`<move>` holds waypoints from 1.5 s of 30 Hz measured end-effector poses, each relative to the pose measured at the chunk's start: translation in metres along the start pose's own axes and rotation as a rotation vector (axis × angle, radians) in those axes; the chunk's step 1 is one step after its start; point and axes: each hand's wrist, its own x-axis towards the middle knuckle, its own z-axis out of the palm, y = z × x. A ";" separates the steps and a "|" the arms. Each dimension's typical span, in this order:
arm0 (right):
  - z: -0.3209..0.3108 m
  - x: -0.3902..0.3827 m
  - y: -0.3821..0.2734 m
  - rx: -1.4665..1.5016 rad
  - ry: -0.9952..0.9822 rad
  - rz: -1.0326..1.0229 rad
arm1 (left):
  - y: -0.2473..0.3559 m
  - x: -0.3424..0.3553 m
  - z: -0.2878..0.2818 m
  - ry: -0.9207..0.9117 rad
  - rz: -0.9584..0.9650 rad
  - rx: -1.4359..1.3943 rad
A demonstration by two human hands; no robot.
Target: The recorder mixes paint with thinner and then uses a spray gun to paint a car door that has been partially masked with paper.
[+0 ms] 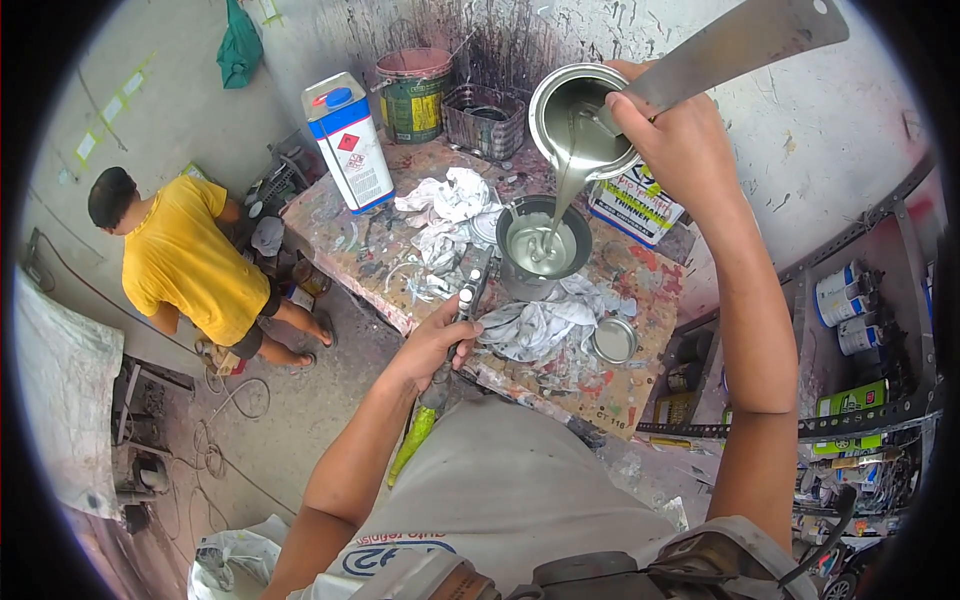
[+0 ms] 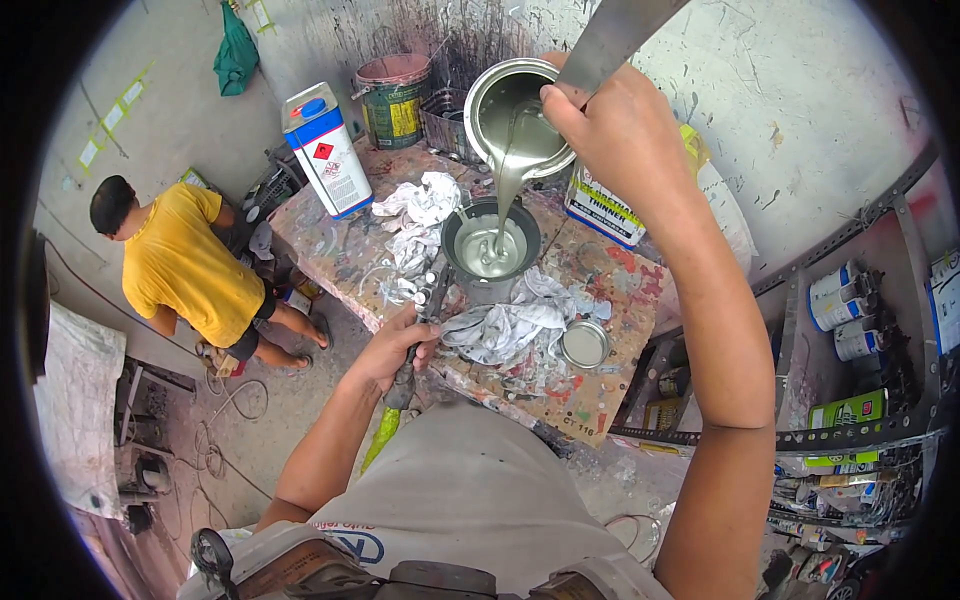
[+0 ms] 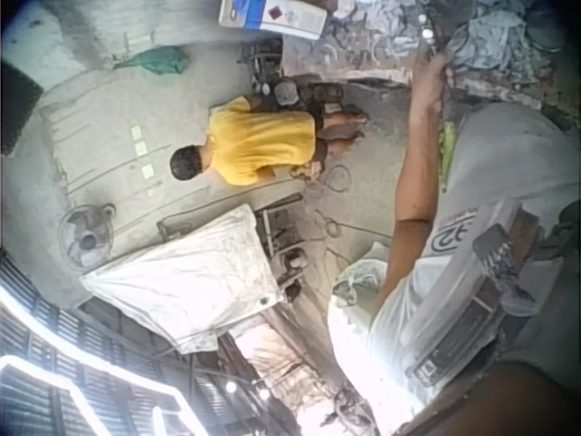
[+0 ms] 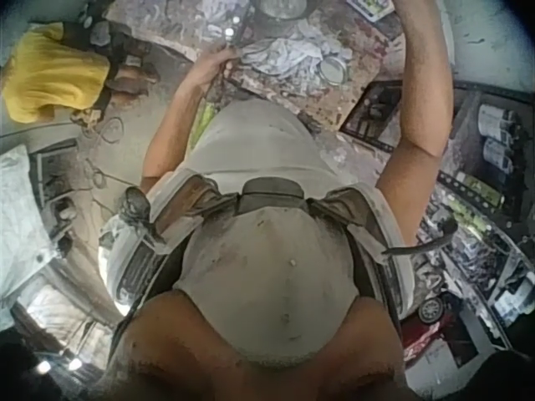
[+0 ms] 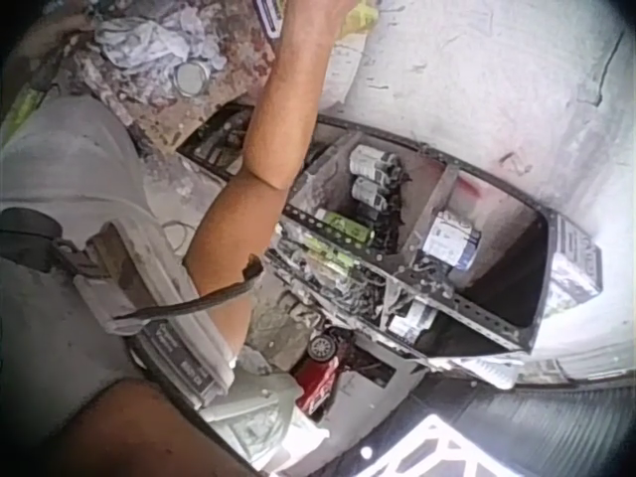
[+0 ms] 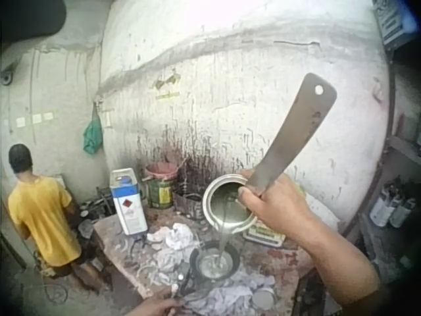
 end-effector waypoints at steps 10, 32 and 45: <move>-0.001 -0.001 0.001 -0.010 0.053 -0.131 | 0.002 0.000 -0.001 -0.054 0.015 -0.005; 0.001 -0.007 0.006 -0.085 0.128 -0.307 | 0.005 -0.002 0.000 -0.092 0.002 0.000; 0.005 -0.012 0.013 -0.101 0.160 -0.385 | 0.003 0.001 0.003 -0.092 -0.014 -0.014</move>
